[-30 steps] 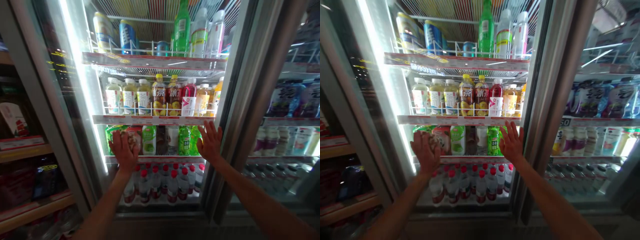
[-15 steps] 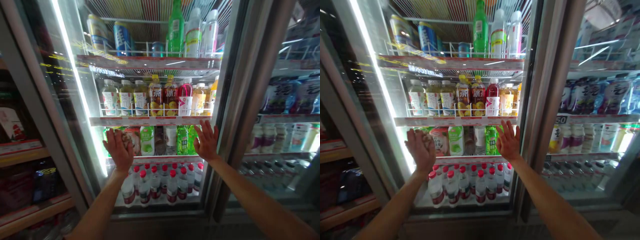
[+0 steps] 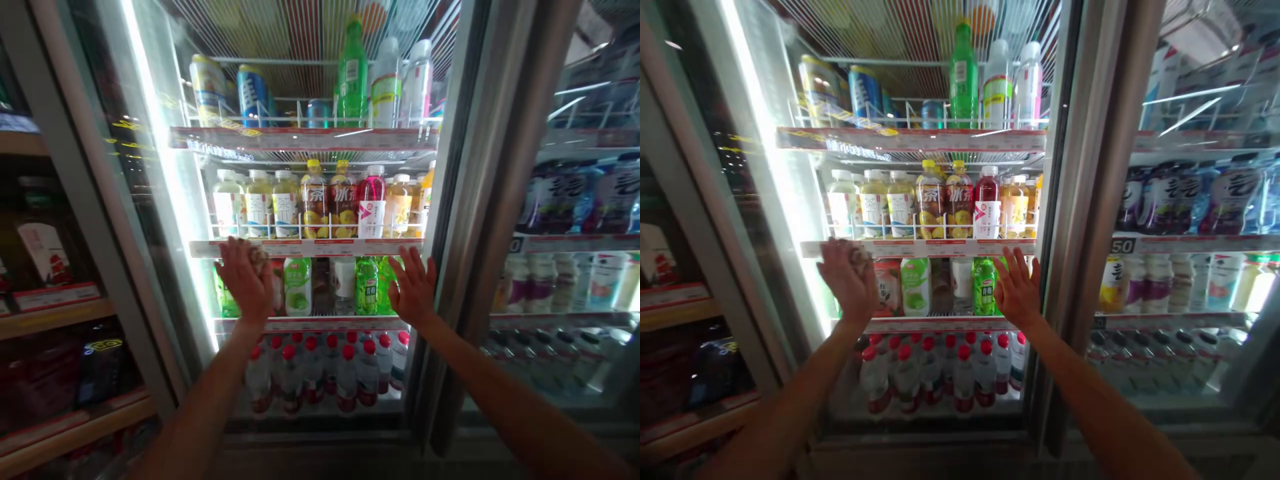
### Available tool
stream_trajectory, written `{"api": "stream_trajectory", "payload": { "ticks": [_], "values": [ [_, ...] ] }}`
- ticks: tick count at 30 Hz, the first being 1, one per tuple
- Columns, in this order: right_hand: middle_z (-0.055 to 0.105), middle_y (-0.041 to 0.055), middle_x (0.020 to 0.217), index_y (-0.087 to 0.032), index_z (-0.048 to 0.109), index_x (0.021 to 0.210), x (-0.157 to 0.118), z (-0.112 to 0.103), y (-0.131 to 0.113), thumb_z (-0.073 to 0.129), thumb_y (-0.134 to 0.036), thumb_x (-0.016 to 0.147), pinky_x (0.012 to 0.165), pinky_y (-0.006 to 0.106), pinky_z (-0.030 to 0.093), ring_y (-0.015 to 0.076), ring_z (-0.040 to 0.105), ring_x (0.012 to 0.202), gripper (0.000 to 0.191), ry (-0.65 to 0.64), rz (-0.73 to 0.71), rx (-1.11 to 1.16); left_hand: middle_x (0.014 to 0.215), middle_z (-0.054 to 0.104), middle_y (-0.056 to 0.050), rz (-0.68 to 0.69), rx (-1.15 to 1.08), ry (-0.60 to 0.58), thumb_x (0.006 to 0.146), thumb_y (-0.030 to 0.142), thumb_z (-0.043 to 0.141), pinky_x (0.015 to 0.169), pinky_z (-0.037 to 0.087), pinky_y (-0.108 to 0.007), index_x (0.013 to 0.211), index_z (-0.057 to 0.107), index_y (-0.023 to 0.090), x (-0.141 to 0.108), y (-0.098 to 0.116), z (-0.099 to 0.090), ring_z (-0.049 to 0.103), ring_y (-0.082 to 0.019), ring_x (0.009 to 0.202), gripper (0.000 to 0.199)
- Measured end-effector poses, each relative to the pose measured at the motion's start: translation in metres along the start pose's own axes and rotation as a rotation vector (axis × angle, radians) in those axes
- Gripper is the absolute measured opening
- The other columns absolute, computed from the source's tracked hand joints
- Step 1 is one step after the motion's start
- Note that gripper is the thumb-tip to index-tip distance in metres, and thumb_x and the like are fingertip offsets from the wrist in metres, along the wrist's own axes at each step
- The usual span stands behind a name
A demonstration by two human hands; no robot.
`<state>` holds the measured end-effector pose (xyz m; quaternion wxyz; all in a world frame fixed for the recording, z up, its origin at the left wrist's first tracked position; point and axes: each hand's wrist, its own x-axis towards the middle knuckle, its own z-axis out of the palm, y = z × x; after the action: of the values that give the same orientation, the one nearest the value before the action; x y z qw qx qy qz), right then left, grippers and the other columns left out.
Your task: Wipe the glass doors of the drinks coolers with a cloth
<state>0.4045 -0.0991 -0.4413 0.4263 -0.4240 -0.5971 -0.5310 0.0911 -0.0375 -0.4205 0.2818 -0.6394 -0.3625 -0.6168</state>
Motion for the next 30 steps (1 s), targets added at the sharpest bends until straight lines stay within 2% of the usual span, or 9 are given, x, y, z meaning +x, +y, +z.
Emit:
{"api": "stream_trajectory", "payload": {
  "ticks": [4, 9, 12, 15, 20, 22, 25, 28, 30],
  "values": [
    [0.034, 0.009, 0.147, -0.023, 0.033, 0.139, 0.003, -0.006, -0.006, 0.044, -0.017, 0.084, 0.114, 0.049, 0.014, 0.0218, 0.023, 0.139, 0.056, 0.029, 0.014, 0.059, 0.143, 0.039, -0.011, 0.351, -0.025, -0.069, 0.088, 0.023, 0.044, 0.115, 0.011, -0.042, 0.139, 0.03, 0.02, -0.017, 0.061, 0.025, 0.012, -0.018, 0.141, 0.053],
    [0.029, 0.0109, 0.149, -0.02, 0.024, 0.143, 0.02, -0.023, -0.05, 0.037, -0.012, 0.085, 0.11, 0.046, 0.03, 0.0215, 0.027, 0.138, 0.06, -0.061, -0.146, 0.455, 0.142, 0.039, -0.019, 0.282, -0.096, -0.078, 0.09, 0.029, 0.04, 0.112, 0.02, -0.041, 0.143, 0.018, 0.012, -0.019, 0.102, 0.043, 0.011, -0.02, 0.141, 0.06],
    [0.036, 0.0126, 0.145, -0.017, 0.024, 0.143, 0.028, -0.02, -0.08, 0.035, -0.014, 0.086, 0.107, 0.043, 0.036, 0.0204, 0.028, 0.138, 0.058, -0.083, -0.132, 0.596, 0.143, 0.036, -0.021, 0.374, -0.125, -0.144, 0.09, 0.036, 0.038, 0.111, 0.021, -0.043, 0.144, 0.009, 0.011, -0.016, 0.082, 0.032, 0.014, -0.022, 0.14, 0.066],
    [0.039, 0.0123, 0.142, -0.02, 0.039, 0.136, 0.032, -0.007, -0.107, 0.04, -0.023, 0.088, 0.108, 0.046, 0.034, 0.0233, 0.026, 0.138, 0.048, -0.085, -0.017, 0.494, 0.145, 0.032, -0.021, 0.435, -0.065, -0.194, 0.085, 0.046, 0.048, 0.113, 0.014, -0.048, 0.144, 0.01, 0.011, -0.016, 0.045, 0.012, 0.013, -0.025, 0.141, 0.079],
    [0.046, 0.0079, 0.139, -0.028, 0.055, 0.121, 0.035, 0.016, -0.139, 0.051, -0.031, 0.086, 0.112, 0.054, 0.016, 0.0261, 0.024, 0.138, 0.035, -0.045, 0.054, 0.218, 0.149, 0.024, -0.019, 0.228, 0.07, -0.041, 0.088, 0.041, 0.045, 0.113, 0.009, -0.048, 0.145, 0.012, 0.015, -0.018, -0.002, -0.003, 0.012, -0.024, 0.141, 0.071],
    [0.05, 0.0063, 0.135, -0.027, 0.056, 0.118, 0.036, 0.017, -0.126, 0.051, -0.03, 0.086, 0.113, 0.051, 0.012, 0.0233, 0.026, 0.138, 0.033, -0.005, -0.054, 0.16, 0.149, 0.024, -0.017, 0.208, 0.111, 0.0, 0.089, 0.038, 0.044, 0.114, 0.008, -0.047, 0.145, 0.014, 0.017, -0.02, -0.008, -0.001, 0.012, -0.024, 0.141, 0.067],
    [0.047, 0.0067, 0.138, -0.026, 0.055, 0.121, 0.033, 0.007, -0.071, 0.05, -0.029, 0.087, 0.113, 0.051, 0.016, 0.0241, 0.029, 0.136, 0.035, 0.009, -0.123, 0.092, 0.149, 0.024, -0.016, 0.207, 0.123, -0.025, 0.088, 0.038, 0.045, 0.114, 0.008, -0.047, 0.145, 0.015, 0.018, -0.023, -0.008, 0.003, 0.013, -0.024, 0.141, 0.068],
    [0.032, 0.0115, 0.147, -0.024, 0.049, 0.129, 0.021, -0.008, -0.015, 0.048, -0.023, 0.086, 0.105, 0.055, 0.027, 0.0299, 0.032, 0.134, 0.042, 0.109, 0.133, 0.002, 0.149, 0.023, -0.017, 0.16, 0.114, -0.031, 0.088, 0.036, 0.044, 0.114, 0.006, -0.049, 0.145, 0.015, 0.016, -0.028, 0.0, 0.008, 0.011, -0.024, 0.141, 0.067],
    [0.025, 0.0122, 0.15, -0.023, 0.048, 0.13, 0.004, -0.014, -0.007, 0.047, -0.021, 0.086, 0.102, 0.055, 0.032, 0.0317, 0.03, 0.135, 0.044, 0.119, 0.232, -0.002, 0.15, 0.021, -0.017, 0.123, 0.112, -0.007, 0.089, 0.033, 0.043, 0.114, 0.004, -0.05, 0.145, 0.014, 0.015, -0.031, 0.006, 0.01, 0.007, -0.024, 0.141, 0.066]
  ]
}}
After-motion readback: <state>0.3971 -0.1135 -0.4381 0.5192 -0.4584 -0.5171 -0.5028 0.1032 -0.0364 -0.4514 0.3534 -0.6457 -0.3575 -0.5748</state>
